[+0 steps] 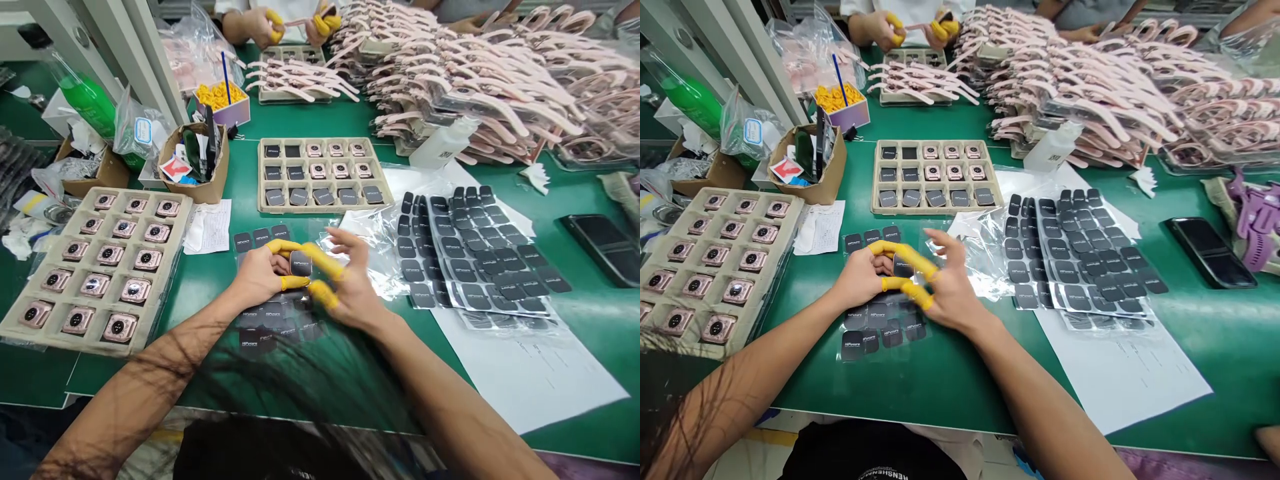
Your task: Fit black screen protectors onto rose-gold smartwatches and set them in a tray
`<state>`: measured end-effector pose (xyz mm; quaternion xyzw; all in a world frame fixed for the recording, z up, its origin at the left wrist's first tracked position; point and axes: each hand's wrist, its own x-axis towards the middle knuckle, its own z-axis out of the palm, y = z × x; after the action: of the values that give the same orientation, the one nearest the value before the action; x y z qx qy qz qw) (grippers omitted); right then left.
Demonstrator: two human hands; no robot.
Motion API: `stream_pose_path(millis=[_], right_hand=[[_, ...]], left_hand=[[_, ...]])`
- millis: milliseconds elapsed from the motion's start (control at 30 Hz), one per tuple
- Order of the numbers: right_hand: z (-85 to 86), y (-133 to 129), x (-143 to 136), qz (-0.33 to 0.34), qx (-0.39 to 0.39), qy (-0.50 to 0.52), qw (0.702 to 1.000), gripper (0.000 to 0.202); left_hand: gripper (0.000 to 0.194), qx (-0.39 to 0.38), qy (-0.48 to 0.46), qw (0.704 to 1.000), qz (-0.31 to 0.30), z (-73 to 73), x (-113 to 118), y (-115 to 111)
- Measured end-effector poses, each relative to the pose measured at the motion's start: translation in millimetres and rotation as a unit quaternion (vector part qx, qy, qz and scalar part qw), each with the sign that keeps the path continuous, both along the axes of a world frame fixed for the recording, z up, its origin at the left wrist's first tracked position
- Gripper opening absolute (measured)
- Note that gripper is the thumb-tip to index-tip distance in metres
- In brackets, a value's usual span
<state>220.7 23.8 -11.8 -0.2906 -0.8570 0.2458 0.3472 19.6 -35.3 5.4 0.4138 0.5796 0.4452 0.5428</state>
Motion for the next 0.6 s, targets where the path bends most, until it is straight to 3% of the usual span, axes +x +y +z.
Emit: stream_pose_path(millis=[67,133,200,267,367,433,500,600], right_hand=[[-0.5,1.2,1.7,0.057,0.073,-0.116,0.989,0.039],[-0.7,3.9,2.7,0.002,0.094,-0.171,0.981,0.039],[-1.9,6.5,2.7,-0.084,0.079,-0.144,0.983,0.039],[-4.8,6.8,0.5,-0.12,0.028,-0.061,0.991,0.04],[-11.9,3.3,-6.9,-0.062,-0.046,0.037,0.996,0.039],[-16.1,1.2,-12.6,-0.011,-0.049,0.037,0.998,0.037],[-18.0,0.7,-16.7,0.016,-0.013,-0.004,1.0,0.037],[-17.4,0.9,-19.0,0.027,0.055,-0.086,0.994,0.042]], left_hand=[[0.071,0.0,-0.03,0.999,0.02,0.5,-0.9,1.2],[0.073,0.003,-0.044,0.998,0.035,0.6,-0.8,2.7],[0.073,0.006,-0.046,0.998,0.04,0.3,0.4,3.2],[0.074,0.012,-0.044,0.998,0.038,0.1,2.4,1.1],[0.076,0.025,-0.069,0.995,0.061,2.1,4.4,-5.1],[0.077,0.041,-0.092,0.989,0.106,6.1,3.4,-3.0],[0.073,0.067,-0.088,0.982,0.153,12.7,-0.3,13.8],[0.067,0.108,0.039,0.981,0.156,25.7,-10.9,74.7]])
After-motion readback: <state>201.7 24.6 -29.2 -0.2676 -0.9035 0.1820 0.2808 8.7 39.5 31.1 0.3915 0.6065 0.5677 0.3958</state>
